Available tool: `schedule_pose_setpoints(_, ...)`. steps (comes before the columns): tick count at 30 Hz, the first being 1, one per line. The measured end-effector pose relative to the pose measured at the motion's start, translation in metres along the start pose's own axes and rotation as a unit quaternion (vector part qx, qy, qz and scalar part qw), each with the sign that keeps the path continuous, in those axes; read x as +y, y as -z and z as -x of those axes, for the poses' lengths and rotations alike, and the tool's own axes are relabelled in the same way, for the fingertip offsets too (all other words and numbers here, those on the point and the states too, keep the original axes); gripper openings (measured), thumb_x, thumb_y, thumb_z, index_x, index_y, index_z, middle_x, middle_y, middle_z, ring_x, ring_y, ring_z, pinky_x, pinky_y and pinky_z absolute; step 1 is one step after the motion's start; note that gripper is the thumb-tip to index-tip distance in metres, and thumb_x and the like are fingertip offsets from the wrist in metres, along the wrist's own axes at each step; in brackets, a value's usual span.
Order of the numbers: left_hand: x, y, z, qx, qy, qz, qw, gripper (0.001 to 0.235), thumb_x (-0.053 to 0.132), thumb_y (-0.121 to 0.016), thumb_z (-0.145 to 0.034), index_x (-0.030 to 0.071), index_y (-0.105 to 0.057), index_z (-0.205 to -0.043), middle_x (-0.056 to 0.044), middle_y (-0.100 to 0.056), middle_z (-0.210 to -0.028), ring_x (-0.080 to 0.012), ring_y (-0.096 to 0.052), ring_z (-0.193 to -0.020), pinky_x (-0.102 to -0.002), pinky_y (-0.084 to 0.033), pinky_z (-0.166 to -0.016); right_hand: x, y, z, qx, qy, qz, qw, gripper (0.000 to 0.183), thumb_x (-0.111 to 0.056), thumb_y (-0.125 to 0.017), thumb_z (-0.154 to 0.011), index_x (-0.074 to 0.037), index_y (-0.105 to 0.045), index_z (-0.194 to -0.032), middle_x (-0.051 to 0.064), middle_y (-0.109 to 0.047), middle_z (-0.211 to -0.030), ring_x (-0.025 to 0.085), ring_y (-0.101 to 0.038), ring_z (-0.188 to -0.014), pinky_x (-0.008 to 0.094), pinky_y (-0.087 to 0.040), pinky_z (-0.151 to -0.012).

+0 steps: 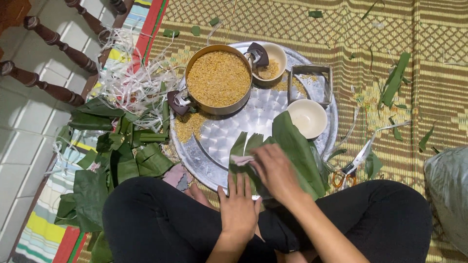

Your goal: Folding and arranging banana leaves on a metal tray to prepare for wrapping food parcels.

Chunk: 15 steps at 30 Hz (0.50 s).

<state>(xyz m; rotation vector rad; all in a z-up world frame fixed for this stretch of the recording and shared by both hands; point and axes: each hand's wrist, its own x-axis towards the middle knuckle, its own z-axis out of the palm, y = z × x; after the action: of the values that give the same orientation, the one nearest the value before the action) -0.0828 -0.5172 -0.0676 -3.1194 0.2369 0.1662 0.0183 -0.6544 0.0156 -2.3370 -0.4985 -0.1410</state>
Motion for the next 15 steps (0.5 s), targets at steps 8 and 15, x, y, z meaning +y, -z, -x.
schedule_pose_setpoints(8,0.003,-0.017,0.012,0.025,0.022,-0.016,0.999,0.091,0.057,-0.055,-0.094,-0.003,-0.036,-0.160,-0.026,-0.031,-0.170,-0.0463,-0.022,-0.159,-0.068,-0.021,-0.118,0.031,-0.084,0.003,-0.002,-0.028,-0.058,0.998,0.023,-0.002,-0.070,-0.088,-0.009,-0.081,-0.107,0.008,-0.062,-0.102,0.026,-0.058,-0.089,0.037,-0.051,-0.080)
schedule_pose_setpoints(15,0.006,-0.016,0.006,-0.006,0.041,-0.032,0.999,0.087,0.062,-0.051,-0.097,0.003,-0.039,-0.159,-0.024,-0.029,-0.172,-0.0449,-0.018,-0.161,-0.071,-0.019,-0.118,0.058,-0.073,-0.060,0.076,0.003,0.057,0.995,0.016,-0.003,-0.072,-0.088,-0.007,-0.072,-0.103,0.009,-0.064,-0.102,0.031,-0.059,-0.092,0.044,-0.052,-0.084)
